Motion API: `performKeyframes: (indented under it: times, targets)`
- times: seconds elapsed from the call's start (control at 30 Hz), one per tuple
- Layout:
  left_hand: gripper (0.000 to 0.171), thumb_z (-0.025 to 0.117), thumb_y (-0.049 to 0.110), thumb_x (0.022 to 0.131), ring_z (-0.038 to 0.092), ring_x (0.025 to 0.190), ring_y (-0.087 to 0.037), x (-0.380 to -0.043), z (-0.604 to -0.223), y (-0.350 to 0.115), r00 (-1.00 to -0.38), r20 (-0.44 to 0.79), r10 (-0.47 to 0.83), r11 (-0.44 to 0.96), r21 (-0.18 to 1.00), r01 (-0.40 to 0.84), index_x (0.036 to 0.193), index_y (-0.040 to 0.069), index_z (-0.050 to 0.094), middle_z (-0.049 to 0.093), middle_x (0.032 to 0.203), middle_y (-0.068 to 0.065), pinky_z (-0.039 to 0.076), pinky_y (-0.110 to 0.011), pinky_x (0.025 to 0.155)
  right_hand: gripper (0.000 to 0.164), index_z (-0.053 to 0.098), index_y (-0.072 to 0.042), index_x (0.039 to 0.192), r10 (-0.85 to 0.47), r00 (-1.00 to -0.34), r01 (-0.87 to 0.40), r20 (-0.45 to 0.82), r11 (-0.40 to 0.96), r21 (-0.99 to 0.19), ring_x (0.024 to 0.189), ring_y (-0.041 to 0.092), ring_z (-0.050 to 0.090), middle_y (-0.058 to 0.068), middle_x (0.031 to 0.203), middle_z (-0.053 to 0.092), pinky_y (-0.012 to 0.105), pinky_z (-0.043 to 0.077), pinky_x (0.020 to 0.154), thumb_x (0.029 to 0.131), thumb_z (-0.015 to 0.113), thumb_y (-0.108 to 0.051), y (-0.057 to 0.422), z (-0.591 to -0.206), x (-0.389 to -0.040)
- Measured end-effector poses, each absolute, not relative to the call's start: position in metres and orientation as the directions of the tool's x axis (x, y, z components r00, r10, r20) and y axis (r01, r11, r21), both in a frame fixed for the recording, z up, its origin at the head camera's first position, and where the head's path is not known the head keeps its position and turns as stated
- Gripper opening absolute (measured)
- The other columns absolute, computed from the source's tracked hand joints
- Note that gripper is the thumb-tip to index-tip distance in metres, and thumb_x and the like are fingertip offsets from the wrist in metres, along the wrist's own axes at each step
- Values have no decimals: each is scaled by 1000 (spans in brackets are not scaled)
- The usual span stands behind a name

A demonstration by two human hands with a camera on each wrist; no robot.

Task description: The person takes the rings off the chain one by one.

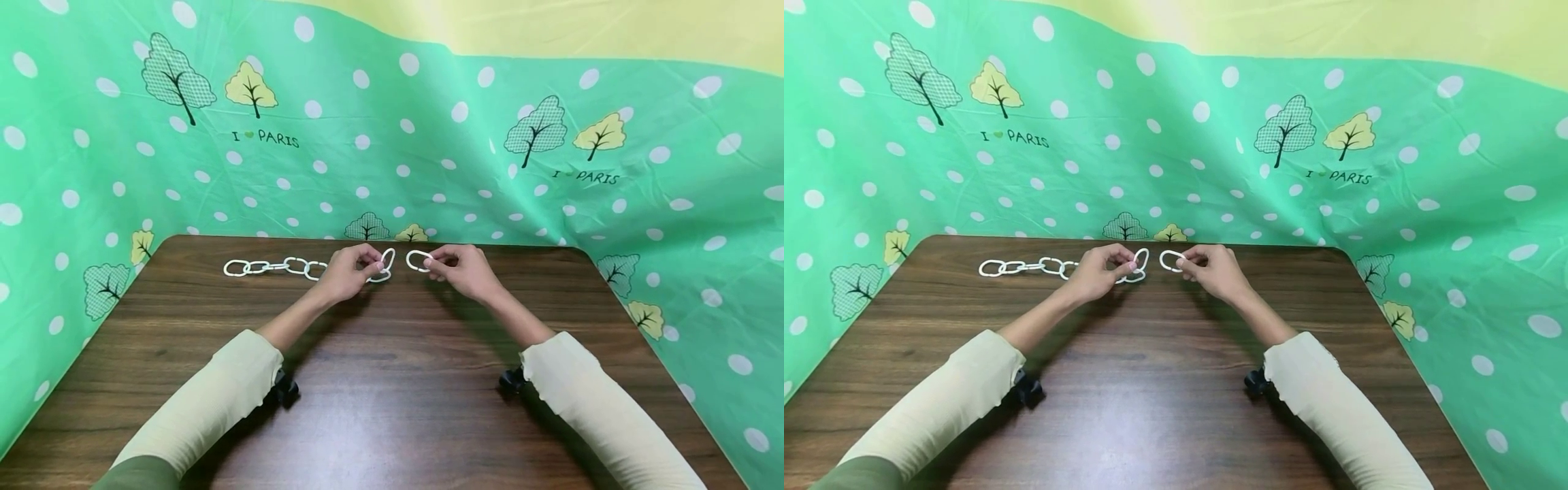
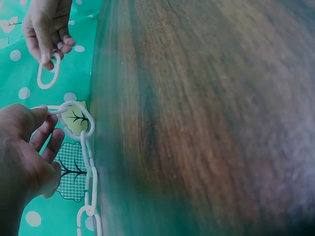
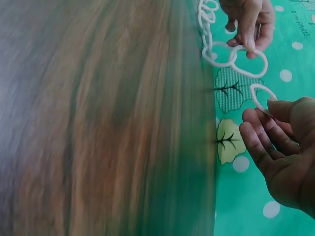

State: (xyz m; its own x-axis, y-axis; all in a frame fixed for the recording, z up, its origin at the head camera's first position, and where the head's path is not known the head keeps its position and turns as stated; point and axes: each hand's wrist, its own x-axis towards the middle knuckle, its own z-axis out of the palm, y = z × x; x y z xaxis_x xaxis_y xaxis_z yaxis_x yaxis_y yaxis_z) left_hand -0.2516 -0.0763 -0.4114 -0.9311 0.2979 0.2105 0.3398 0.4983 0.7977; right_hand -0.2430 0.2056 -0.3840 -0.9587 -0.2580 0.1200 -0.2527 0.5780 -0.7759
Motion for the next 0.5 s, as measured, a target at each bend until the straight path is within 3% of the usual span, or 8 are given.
performKeyframes:
  times: [0.3, 0.5]
  targets:
    - [14, 75, 13, 109, 77, 107, -30, -252, -407, -76, -931, 209, 300, 473, 815, 336, 119, 4, 79, 83, 112, -12, 60, -46, 102, 24, 83, 2, 112, -210, -973, -205, 92, 615, -761, 87, 37, 84, 19, 95, 85, 41, 70, 74, 107, 81, -21, 228, -389, -244]
    - [17, 75, 13, 109, 78, 109, -31, -254, -407, -75, -928, 223, 299, 464, 816, 345, 121, 2, 79, 84, 115, -13, 61, -48, 107, 25, 83, 2, 107, -197, -978, -184, 74, 629, -756, 81, 30, 84, 17, 89, 85, 41, 70, 74, 106, 82, -23, 237, -392, -242]
